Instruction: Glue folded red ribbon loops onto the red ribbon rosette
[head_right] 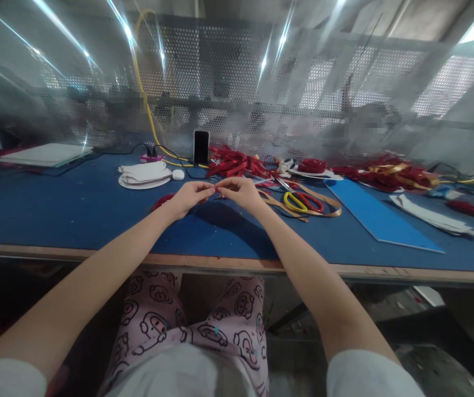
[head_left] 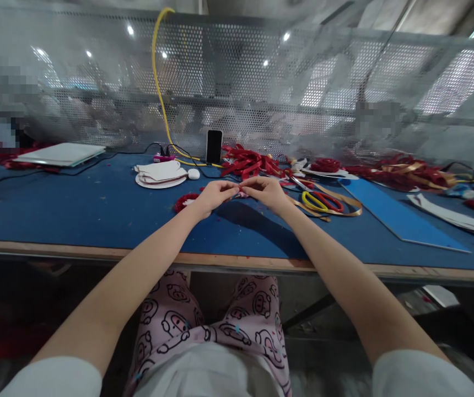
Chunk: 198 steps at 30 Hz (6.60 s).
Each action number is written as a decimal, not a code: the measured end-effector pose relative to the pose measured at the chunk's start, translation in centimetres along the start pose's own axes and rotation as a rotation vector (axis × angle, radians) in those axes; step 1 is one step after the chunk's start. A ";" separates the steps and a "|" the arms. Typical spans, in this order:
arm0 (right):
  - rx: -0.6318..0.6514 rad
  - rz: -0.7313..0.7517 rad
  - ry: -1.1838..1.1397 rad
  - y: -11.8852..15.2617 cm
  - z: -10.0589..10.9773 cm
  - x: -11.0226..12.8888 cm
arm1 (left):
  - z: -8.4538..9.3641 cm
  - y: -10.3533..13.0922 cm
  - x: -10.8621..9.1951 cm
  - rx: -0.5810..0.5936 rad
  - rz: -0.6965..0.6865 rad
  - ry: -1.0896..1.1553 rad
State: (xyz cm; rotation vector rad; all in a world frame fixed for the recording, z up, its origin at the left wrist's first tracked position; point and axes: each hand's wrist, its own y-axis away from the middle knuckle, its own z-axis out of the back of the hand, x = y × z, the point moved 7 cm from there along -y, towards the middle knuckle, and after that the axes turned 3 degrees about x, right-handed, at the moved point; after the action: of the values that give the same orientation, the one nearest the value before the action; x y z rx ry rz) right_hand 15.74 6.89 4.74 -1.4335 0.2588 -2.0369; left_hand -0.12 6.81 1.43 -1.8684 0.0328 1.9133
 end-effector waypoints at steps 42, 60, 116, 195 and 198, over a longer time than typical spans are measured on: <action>0.092 0.245 0.320 0.4 -0.3 2.0 | -0.1 0.9 -1.0 -0.097 0.158 0.082; 0.120 0.132 0.216 0.1 -0.6 1.2 | -0.1 0.3 0.5 -0.013 0.230 0.120; 0.147 0.106 0.356 0.1 -1.1 1.1 | -0.2 0.8 -1.5 -0.050 -0.002 -0.231; -0.163 -0.156 1.116 0.4 4.5 0.1 | 2.5 0.9 -0.8 -0.249 0.146 -0.381; -0.160 -0.162 1.115 0.4 4.6 0.0 | 2.5 0.9 -0.7 -0.247 0.153 -0.384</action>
State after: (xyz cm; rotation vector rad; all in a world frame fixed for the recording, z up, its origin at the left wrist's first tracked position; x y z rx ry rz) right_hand 19.97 7.44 6.38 -0.2393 0.7775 -2.8013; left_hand -2.81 6.62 2.02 -1.6491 -0.1959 2.4488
